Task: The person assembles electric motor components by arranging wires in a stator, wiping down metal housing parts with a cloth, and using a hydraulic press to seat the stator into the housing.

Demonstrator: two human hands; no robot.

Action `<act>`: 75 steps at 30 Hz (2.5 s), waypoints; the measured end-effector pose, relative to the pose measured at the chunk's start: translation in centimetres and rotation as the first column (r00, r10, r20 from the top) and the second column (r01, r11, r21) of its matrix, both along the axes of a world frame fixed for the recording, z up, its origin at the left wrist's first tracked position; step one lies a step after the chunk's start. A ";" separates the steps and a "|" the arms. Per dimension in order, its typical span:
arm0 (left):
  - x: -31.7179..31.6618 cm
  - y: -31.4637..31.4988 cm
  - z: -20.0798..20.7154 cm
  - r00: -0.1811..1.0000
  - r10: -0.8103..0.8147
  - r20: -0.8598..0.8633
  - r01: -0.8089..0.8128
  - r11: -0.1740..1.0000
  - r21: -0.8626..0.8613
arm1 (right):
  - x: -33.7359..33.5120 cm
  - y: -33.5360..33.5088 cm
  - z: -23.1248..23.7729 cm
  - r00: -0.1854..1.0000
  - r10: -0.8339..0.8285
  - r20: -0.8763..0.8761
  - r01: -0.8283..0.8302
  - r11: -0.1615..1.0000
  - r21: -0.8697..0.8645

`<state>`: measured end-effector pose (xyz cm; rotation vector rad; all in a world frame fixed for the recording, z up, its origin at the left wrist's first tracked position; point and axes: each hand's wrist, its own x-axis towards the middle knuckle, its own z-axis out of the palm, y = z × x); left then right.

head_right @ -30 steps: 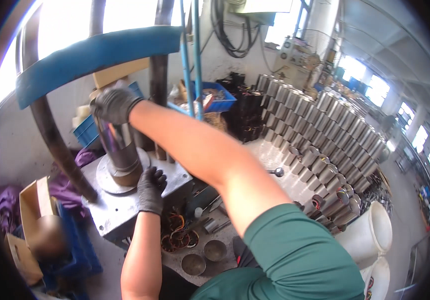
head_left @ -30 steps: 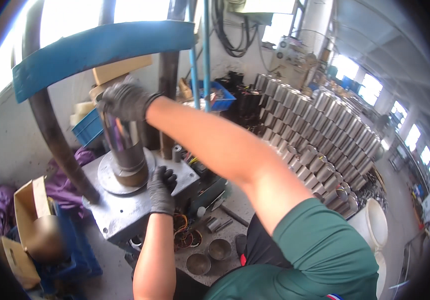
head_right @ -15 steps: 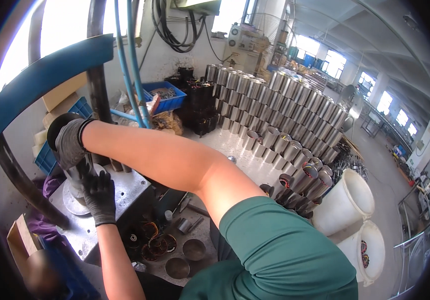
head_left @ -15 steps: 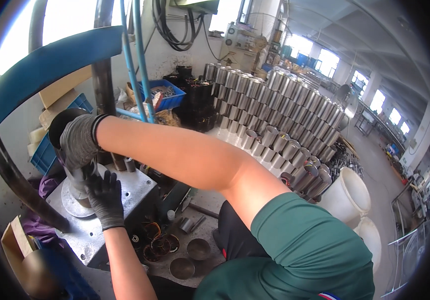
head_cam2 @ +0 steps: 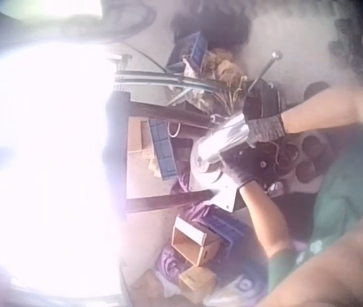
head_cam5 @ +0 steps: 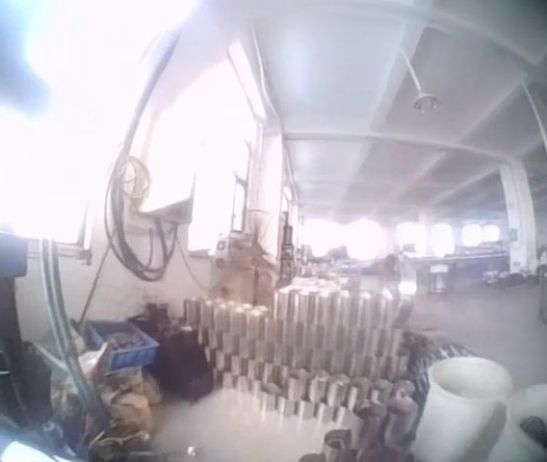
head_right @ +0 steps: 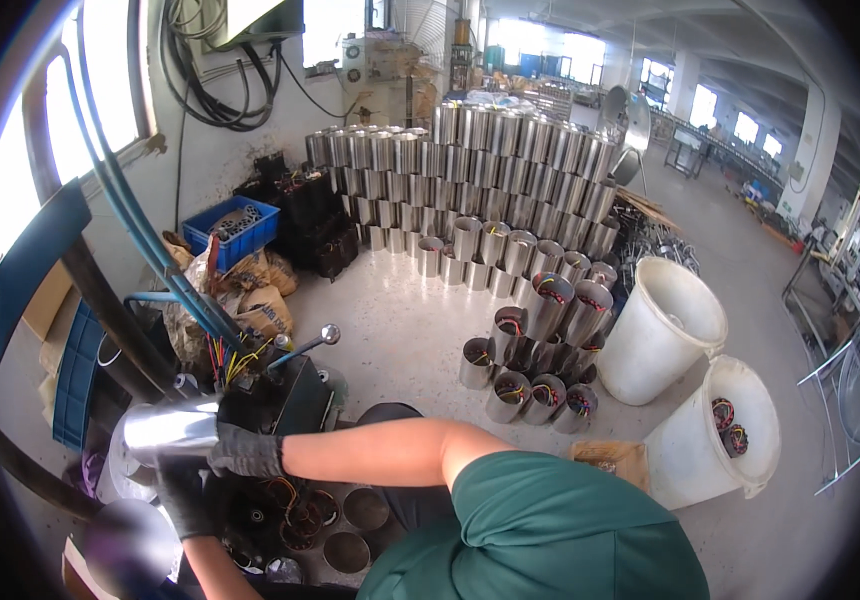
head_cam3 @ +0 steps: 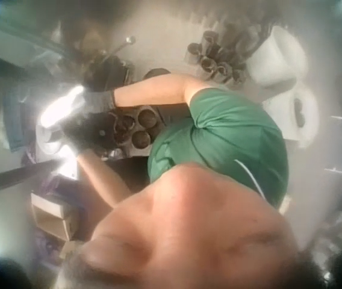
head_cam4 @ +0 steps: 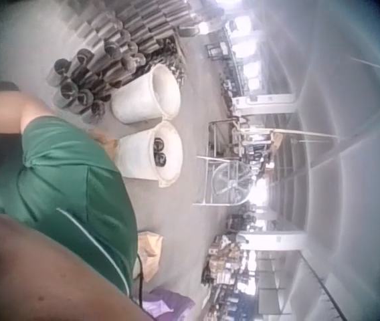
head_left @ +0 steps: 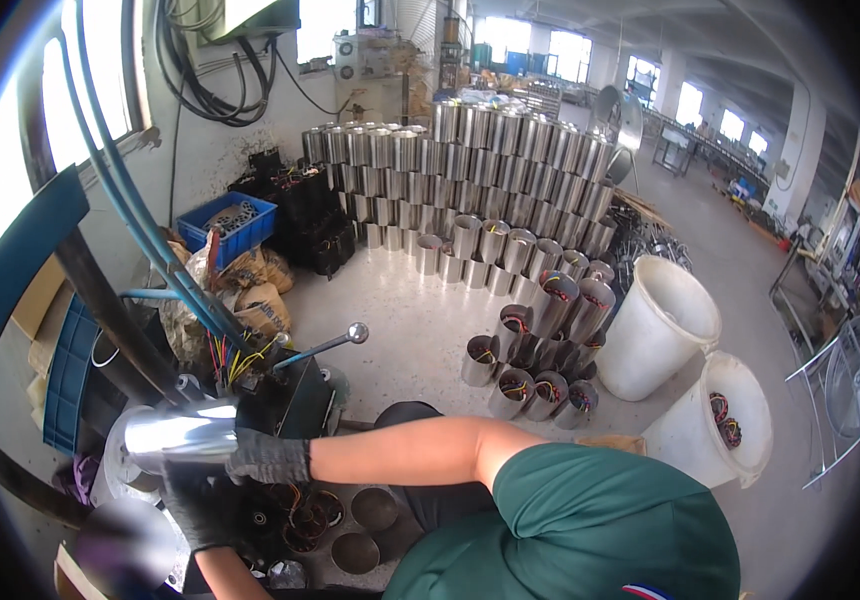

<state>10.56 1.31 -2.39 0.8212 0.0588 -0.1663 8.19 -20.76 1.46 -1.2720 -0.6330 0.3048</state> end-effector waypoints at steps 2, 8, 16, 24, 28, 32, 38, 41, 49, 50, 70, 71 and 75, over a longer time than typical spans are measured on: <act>-0.3 2.3 -4.5 0.939 0.344 0.014 -0.304 0.809 0.503 | -3.4 -1.4 -0.2 0.995 -0.060 -0.077 0.055 0.997 -0.061; 1.2 -3.2 -1.0 0.713 0.136 0.688 -0.697 0.254 0.671 | -3.2 -1.9 -8.1 0.765 -0.464 0.446 0.569 0.812 -0.131; 13.6 1.0 -0.3 0.939 -0.075 0.335 -0.332 0.051 0.942 | -3.1 -0.4 -5.8 0.848 -0.367 -0.381 0.278 0.922 -0.270; 14.4 -0.9 3.1 0.965 -0.114 0.235 -0.259 -0.309 0.915 | -3.5 0.9 -8.1 0.898 -0.351 -0.265 0.389 0.915 0.104; 13.0 -5.2 6.2 0.972 -0.208 0.109 -0.211 -0.563 0.799 | -1.9 -0.9 -11.6 0.925 -0.366 0.100 0.345 0.922 0.176; 12.5 -6.5 7.2 0.992 -0.088 0.092 -0.125 -0.531 0.838 | -2.9 -2.3 -8.0 0.891 -0.413 -0.186 0.437 0.892 0.115; 13.5 -5.6 6.9 0.989 0.104 0.110 -0.051 -0.455 0.889 | -2.7 -1.8 -8.0 0.831 -0.553 0.056 0.549 0.833 0.075; 13.5 -5.4 7.1 0.973 0.191 0.127 -0.037 -0.415 0.909 | -2.9 -1.7 -7.8 0.864 -0.502 0.046 0.500 0.865 0.048; 14.8 -5.0 7.0 0.969 0.207 0.138 -0.032 -0.448 0.893 | -5.4 -3.6 -6.3 0.786 -0.257 -0.562 0.366 0.927 0.087; 14.9 -5.2 7.1 0.969 0.208 0.134 -0.026 -0.451 0.892 | -5.5 -3.9 -6.4 0.716 -0.186 -0.673 0.361 0.924 0.129; 14.5 -5.1 6.6 0.995 0.033 0.091 -0.046 -0.668 0.743 | -6.0 -4.7 -8.4 0.669 -0.108 -0.736 0.368 0.908 0.202; 14.5 -5.3 6.4 0.997 0.007 0.073 -0.049 -0.681 0.731 | -6.1 -4.7 -9.3 0.698 -0.192 -0.690 0.392 0.908 0.144; 14.8 -2.2 5.7 0.992 0.022 0.123 -0.069 -0.721 0.689 | -10.8 -5.1 -10.4 0.807 -0.439 -0.396 0.471 0.882 -0.020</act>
